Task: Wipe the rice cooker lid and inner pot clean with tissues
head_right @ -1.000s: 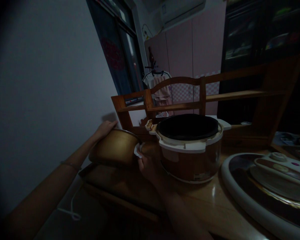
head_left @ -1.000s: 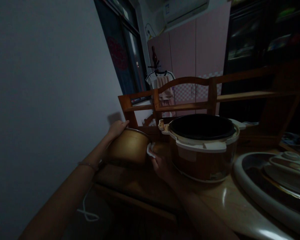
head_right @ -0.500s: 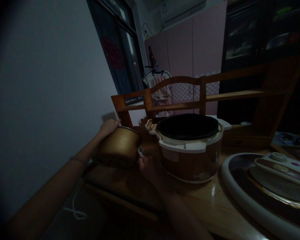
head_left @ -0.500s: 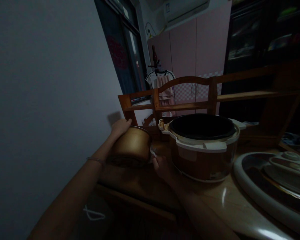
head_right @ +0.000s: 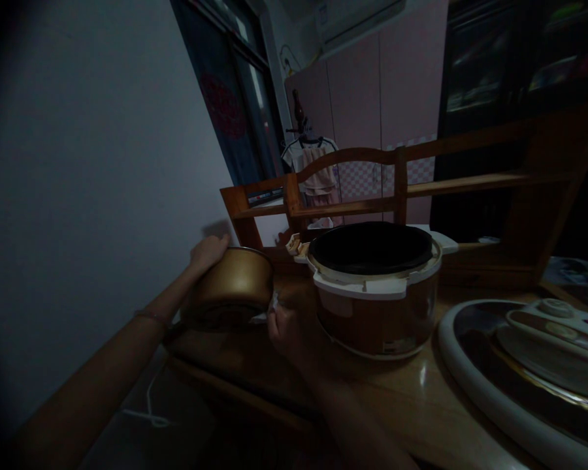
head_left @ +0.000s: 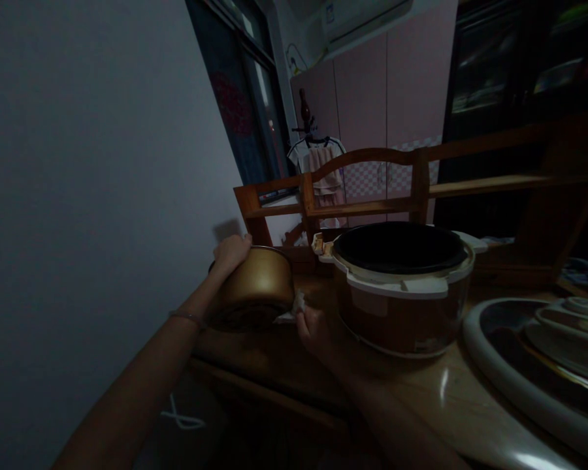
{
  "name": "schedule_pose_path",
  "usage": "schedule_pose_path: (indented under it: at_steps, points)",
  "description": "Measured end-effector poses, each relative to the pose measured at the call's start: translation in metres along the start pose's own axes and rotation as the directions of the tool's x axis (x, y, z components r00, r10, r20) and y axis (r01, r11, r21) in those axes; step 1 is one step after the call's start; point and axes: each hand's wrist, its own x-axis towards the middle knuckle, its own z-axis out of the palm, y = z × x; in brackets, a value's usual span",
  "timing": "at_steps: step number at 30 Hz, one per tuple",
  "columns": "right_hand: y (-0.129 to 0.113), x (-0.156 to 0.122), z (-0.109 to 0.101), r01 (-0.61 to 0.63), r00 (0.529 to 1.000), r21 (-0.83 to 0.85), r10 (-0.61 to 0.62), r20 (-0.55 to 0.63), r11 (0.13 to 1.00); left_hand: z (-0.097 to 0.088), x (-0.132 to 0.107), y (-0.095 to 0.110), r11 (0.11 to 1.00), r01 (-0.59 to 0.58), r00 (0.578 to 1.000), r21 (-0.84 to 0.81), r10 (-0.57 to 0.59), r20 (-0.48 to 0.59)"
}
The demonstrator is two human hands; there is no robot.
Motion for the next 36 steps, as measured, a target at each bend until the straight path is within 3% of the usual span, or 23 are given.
schedule_pose_path:
  at_steps: [15, 26, 36]
  points:
    - [-0.003, -0.001, -0.005, 0.085, 0.996, 0.153, -0.082, -0.026, 0.985, 0.001, -0.009, -0.001, 0.993, 0.121, 0.992, -0.008, -0.121, -0.038]
    - [-0.013, -0.001, -0.004, 0.295, 0.954, 0.248, -0.300, -0.018, 0.923, 0.007, -0.005, -0.010, 0.986, 0.165, 0.984, -0.005, -0.165, -0.070]
    - [-0.024, -0.002, -0.013, 0.375, 0.922, 0.175, -0.386, 0.033, 0.910, 0.005, -0.018, 0.021, 0.993, 0.119, 0.986, 0.020, -0.116, -0.116]
